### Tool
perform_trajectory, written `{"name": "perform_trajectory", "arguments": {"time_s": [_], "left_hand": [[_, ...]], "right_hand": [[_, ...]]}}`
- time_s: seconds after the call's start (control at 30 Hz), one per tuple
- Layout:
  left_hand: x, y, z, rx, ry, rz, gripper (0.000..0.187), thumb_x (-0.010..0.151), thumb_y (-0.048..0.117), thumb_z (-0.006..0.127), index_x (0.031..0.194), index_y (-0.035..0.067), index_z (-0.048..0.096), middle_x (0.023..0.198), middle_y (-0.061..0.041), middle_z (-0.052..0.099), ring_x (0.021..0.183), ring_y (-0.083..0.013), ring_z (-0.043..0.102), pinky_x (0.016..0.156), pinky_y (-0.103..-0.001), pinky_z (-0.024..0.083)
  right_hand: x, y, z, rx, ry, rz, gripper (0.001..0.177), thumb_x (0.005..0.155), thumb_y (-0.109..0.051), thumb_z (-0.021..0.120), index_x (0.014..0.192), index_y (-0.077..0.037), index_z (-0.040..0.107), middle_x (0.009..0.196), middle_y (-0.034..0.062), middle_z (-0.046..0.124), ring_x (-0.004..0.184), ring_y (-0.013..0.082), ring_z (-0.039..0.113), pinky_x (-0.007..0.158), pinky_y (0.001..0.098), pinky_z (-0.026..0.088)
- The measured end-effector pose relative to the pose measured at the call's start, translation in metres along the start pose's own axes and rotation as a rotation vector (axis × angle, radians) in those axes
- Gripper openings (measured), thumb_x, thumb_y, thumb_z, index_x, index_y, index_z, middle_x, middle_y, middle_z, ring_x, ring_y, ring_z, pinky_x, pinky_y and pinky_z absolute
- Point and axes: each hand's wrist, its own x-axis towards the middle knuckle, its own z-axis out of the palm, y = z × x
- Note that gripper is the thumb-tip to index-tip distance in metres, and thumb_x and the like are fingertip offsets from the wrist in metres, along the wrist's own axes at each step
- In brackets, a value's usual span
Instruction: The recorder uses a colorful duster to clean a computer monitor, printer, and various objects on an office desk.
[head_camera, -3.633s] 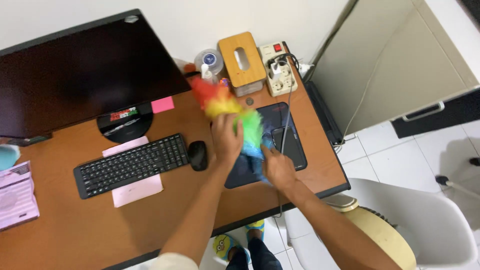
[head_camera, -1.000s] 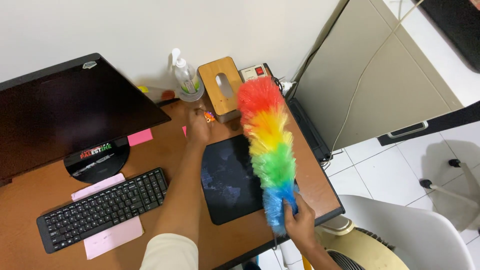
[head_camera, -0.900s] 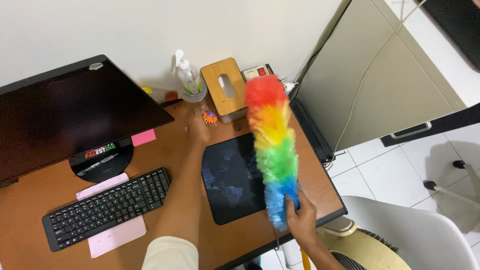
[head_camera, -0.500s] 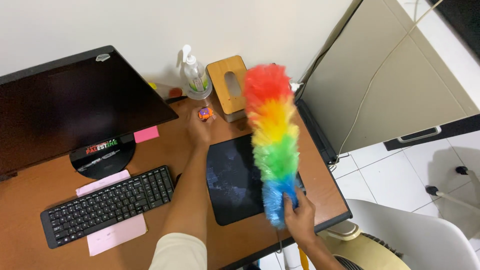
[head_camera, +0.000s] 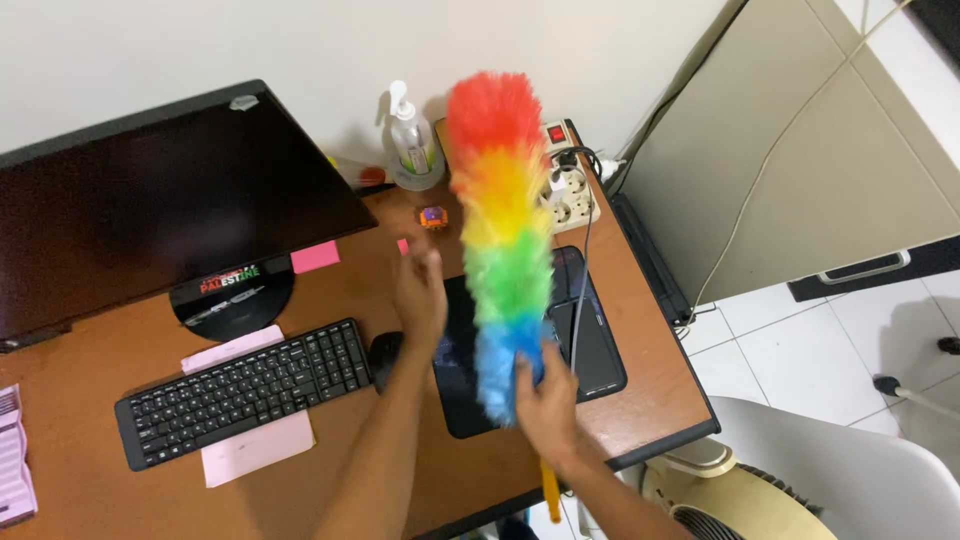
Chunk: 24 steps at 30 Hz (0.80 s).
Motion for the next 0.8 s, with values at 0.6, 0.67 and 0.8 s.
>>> {"name": "perform_trajectory", "arguments": {"time_s": [0.6, 0.67, 0.8], "left_hand": [[-0.115, 0.006, -0.144, 0.049, -0.211, -0.52, 0.038, 0.099, 0.032, 0.059, 0.126, 0.006, 0.067, 0.106, -0.01, 0.073, 0.093, -0.0216, 0.069, 0.083, -0.036, 0.055], [-0.113, -0.007, -0.153, 0.103, -0.223, -0.495, 0.035, 0.099, 0.029, 0.059, 0.122, 0.006, 0.069, 0.105, -0.009, 0.073, 0.093, -0.0221, 0.07, 0.084, -0.036, 0.056], [-0.095, -0.005, -0.18, 0.232, -0.101, -0.187, 0.024, 0.097, 0.017, 0.064, 0.113, 0.002, 0.073, 0.11, -0.014, 0.072, 0.097, -0.027, 0.069, 0.085, -0.039, 0.054]], "right_hand": [[-0.125, 0.037, 0.03, -0.239, -0.427, 0.097, 0.048, 0.09, -0.006, 0.059, 0.138, -0.009, 0.057, 0.091, 0.0274, 0.07, 0.075, 0.0457, 0.069, 0.068, 0.0556, 0.052], [-0.112, 0.032, 0.048, -0.319, -0.495, 0.082, 0.056, 0.089, -0.007, 0.06, 0.144, -0.013, 0.056, 0.09, 0.028, 0.07, 0.077, 0.0486, 0.068, 0.07, 0.0584, 0.049], [-0.046, 0.009, 0.096, -0.221, -0.305, -0.204, 0.042, 0.088, -0.006, 0.059, 0.13, -0.003, 0.061, 0.095, 0.0327, 0.07, 0.086, 0.0504, 0.069, 0.073, 0.0556, 0.056]]}}
